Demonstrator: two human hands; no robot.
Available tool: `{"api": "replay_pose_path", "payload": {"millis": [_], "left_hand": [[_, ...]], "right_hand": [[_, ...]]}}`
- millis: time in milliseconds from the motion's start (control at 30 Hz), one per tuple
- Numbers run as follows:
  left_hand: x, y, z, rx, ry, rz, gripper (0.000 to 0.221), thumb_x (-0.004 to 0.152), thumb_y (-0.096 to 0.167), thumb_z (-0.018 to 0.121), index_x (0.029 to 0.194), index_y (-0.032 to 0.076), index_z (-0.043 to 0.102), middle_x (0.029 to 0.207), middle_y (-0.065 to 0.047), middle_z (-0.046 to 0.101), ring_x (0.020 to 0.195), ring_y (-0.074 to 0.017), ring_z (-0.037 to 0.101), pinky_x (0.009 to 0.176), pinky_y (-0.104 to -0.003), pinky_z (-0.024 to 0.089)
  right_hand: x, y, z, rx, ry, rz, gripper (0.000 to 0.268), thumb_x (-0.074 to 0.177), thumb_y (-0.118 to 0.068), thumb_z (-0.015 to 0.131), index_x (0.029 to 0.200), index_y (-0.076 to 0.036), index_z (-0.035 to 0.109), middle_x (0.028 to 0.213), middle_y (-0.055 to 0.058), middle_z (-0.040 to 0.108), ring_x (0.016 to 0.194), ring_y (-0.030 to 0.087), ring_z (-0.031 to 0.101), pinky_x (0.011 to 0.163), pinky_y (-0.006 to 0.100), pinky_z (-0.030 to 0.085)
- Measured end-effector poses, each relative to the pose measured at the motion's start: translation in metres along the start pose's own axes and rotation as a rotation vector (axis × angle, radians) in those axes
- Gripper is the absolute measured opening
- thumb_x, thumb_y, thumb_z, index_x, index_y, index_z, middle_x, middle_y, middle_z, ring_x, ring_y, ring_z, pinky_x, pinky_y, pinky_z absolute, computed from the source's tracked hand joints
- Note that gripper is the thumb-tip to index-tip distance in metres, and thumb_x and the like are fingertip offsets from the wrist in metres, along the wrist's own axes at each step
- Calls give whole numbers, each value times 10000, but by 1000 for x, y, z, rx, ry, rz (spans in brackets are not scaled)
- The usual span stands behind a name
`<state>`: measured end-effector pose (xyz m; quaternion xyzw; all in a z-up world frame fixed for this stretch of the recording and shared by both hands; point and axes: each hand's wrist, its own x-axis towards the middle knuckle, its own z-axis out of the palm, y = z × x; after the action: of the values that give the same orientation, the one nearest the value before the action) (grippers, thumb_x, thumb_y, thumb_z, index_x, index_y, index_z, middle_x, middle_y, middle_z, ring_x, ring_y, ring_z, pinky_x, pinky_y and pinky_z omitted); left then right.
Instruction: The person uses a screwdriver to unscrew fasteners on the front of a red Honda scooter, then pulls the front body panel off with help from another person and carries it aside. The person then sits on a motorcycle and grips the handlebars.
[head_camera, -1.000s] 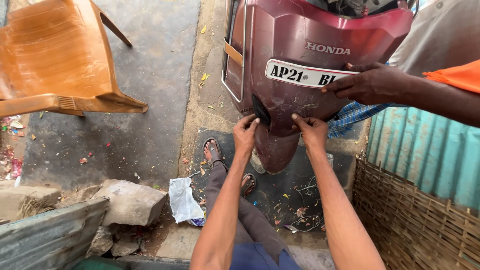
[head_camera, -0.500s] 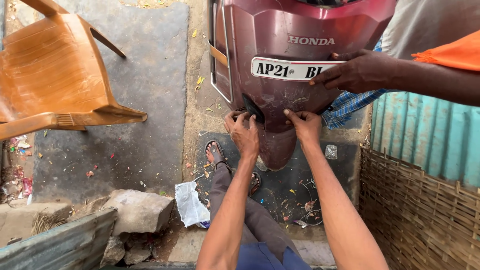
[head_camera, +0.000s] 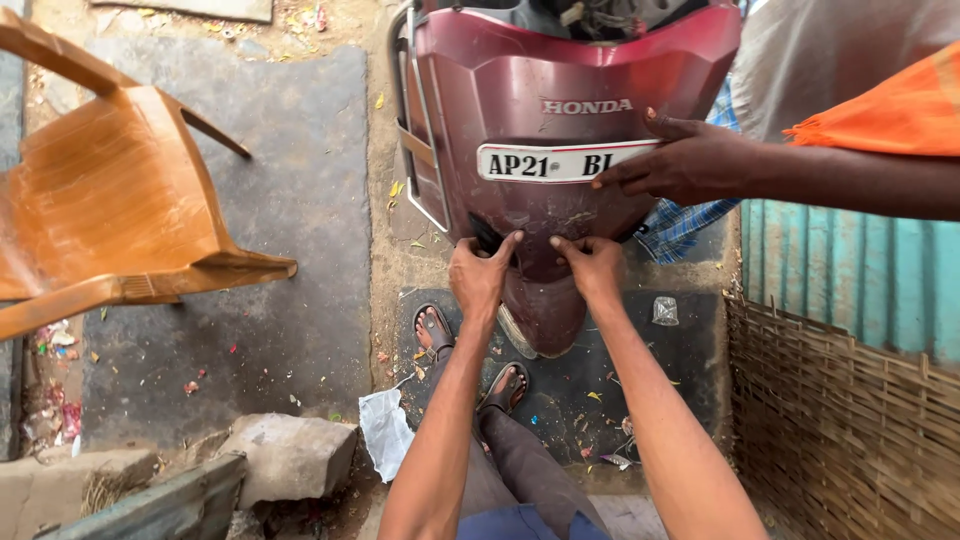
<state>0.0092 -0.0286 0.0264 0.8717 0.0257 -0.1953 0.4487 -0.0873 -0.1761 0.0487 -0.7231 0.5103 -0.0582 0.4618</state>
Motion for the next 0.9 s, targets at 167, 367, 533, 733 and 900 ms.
{"api": "replay_pose_path", "payload": {"millis": [167, 367, 533, 733, 900], "left_hand": [[0, 14, -2, 77, 6, -1, 984, 639, 752, 812, 1156, -72, 670, 927, -193, 729, 859, -318, 719, 793, -447, 564], [0, 3, 3, 120, 59, 34, 976, 642, 739, 856, 1144, -75, 659, 962, -211, 695, 890, -354, 693, 807, -486, 554], [-5, 9, 4, 357, 224, 251, 1040, 683, 683, 883, 1229, -110, 489, 1130, -250, 576, 1020, -400, 605, 809, -508, 522], [-22, 64, -17, 524, 243, 697, 933, 760, 354, 902, 1486, 60, 396, 1559, -233, 341, 1443, -426, 298, 1157, -546, 259], [-2, 84, -26, 774, 133, 1097, 1066, 821, 281, 877, 1658, 154, 229, 1704, -202, 100, 1580, -409, 86, 1272, -581, 94]], "right_hand": [[11, 18, 8, 19, 45, -40, 381, 788, -406, 865, 700, -51, 761, 650, 50, 742, 566, 130, 658, 592, 307, 491], [8, 18, 10, -20, 58, -58, 404, 769, -454, 854, 701, -64, 771, 646, 72, 742, 570, 168, 689, 580, 335, 496], [3, 17, 14, 34, 95, -87, 411, 754, -458, 861, 693, -63, 765, 637, 72, 736, 567, 196, 701, 573, 352, 502], [-10, 2, 6, 141, 91, -72, 404, 782, -394, 862, 708, -21, 723, 594, 130, 676, 510, 252, 635, 548, 404, 478], [-9, 4, 9, 163, 109, -97, 427, 791, -382, 865, 697, -2, 696, 603, 149, 664, 529, 287, 624, 564, 430, 468]]}}
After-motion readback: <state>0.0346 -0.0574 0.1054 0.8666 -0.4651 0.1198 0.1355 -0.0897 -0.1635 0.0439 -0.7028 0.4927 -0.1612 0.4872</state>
